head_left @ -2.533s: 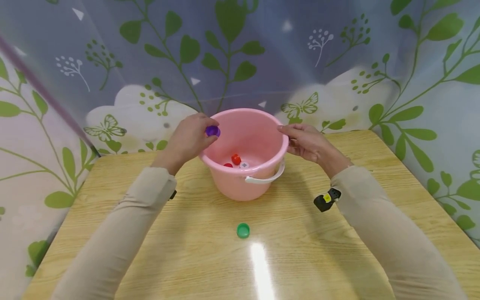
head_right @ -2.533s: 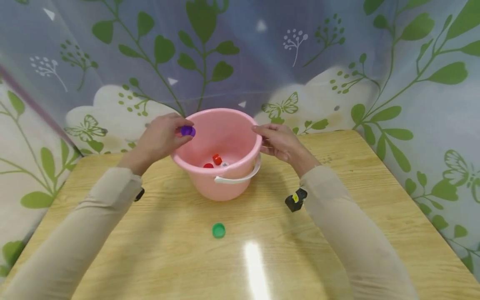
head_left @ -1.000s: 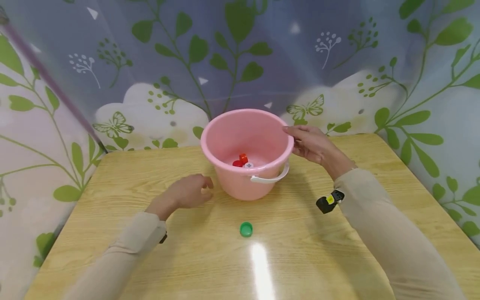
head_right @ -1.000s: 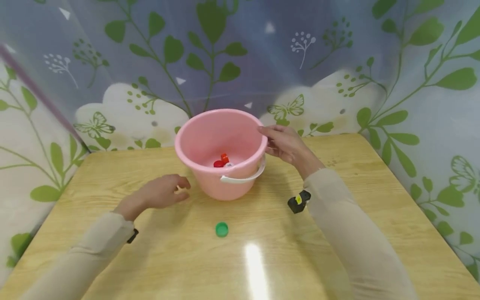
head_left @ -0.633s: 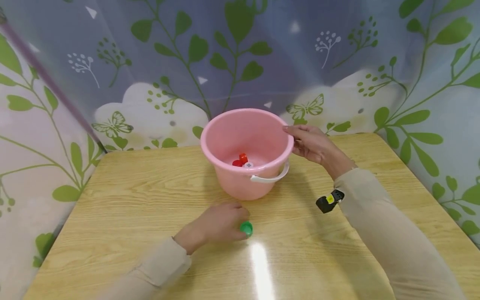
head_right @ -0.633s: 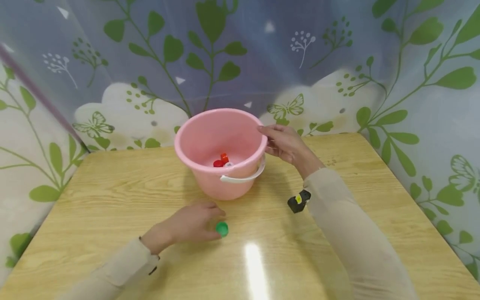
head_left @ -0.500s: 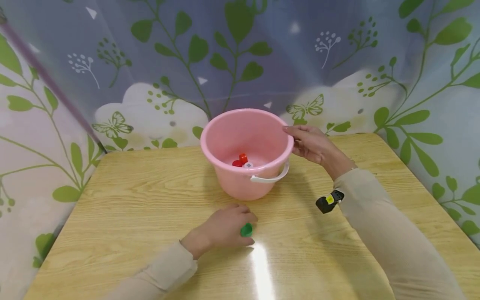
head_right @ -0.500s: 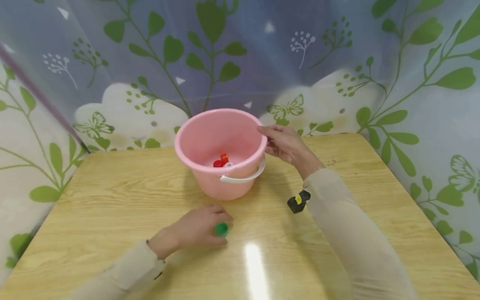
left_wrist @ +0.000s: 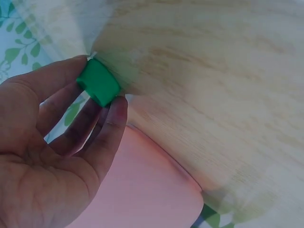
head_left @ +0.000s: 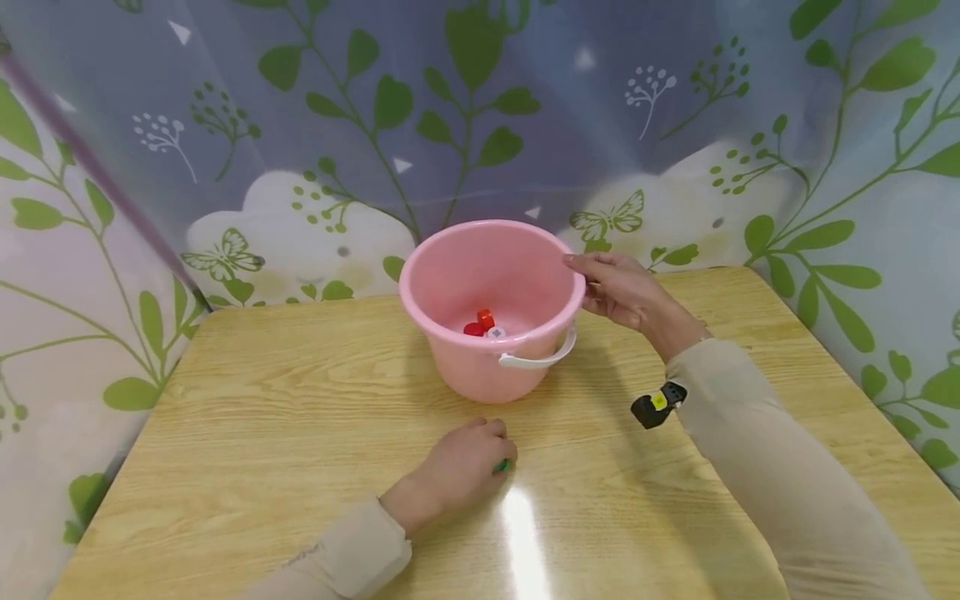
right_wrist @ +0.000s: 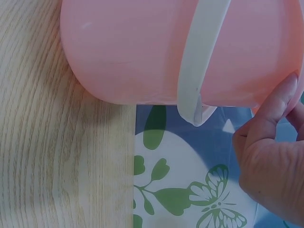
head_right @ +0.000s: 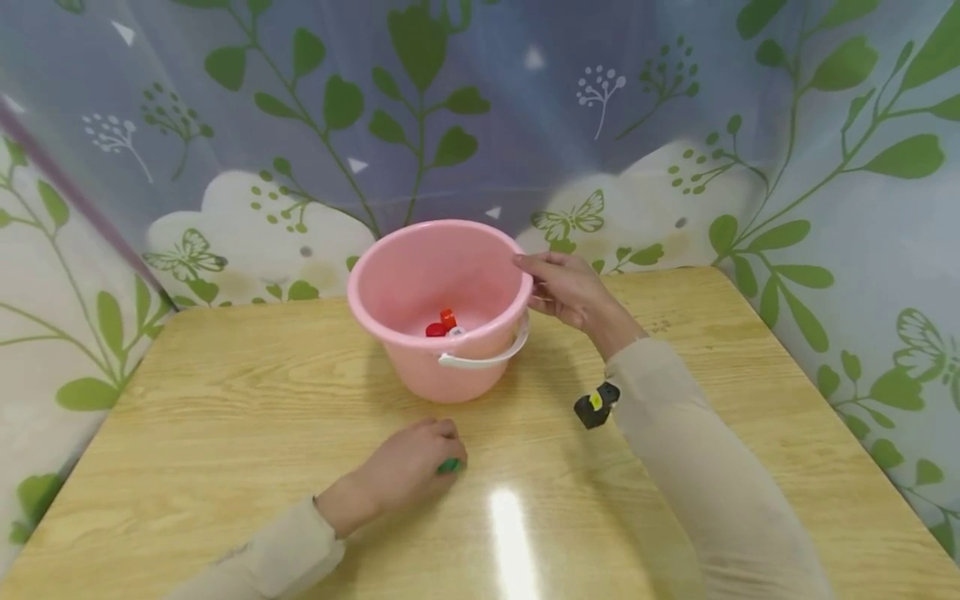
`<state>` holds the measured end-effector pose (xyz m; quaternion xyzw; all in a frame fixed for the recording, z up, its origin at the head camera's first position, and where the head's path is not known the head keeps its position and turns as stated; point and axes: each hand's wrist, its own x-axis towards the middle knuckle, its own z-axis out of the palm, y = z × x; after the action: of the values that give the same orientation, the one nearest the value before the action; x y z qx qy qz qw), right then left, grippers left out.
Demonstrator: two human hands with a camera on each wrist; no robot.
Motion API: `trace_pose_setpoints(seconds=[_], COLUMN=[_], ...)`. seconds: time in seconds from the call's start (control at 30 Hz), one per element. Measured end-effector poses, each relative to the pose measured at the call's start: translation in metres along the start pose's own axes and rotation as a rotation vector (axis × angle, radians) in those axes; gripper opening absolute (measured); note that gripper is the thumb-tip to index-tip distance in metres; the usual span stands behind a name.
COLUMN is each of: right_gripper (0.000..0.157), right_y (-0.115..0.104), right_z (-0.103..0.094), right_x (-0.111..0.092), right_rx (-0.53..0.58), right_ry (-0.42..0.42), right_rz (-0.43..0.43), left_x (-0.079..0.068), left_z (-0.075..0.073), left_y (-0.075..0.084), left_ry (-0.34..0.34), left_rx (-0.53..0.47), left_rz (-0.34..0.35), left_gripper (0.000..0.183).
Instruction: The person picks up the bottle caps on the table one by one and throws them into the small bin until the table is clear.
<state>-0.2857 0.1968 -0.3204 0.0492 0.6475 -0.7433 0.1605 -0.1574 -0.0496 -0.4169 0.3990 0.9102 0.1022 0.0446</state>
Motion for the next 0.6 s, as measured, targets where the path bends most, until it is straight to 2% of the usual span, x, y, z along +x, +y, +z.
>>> trace_pose_setpoints(seconds=[0.37,0.5,0.6], right_gripper=[0.042,0.044,0.044], right_y=[0.0,0.0,-0.001], right_z=[-0.002,-0.003,-0.002], right_x=[0.0,0.0,0.001], right_rx=[0.0,0.0,-0.015], right_ry=[-0.005,-0.015,-0.004], right_rz=[0.002,0.004,0.004], left_x=[-0.003,-0.007,-0.012], left_z=[0.0,-0.002,-0.01], left_y=[0.004,0.002,-0.002], left_ry=[0.018,0.005,0.024], left_rx=[-0.013,-0.091,-0.161], left_rz=[-0.01,-0.028,-0.037], left_gripper=[0.011,0.011,0.014])
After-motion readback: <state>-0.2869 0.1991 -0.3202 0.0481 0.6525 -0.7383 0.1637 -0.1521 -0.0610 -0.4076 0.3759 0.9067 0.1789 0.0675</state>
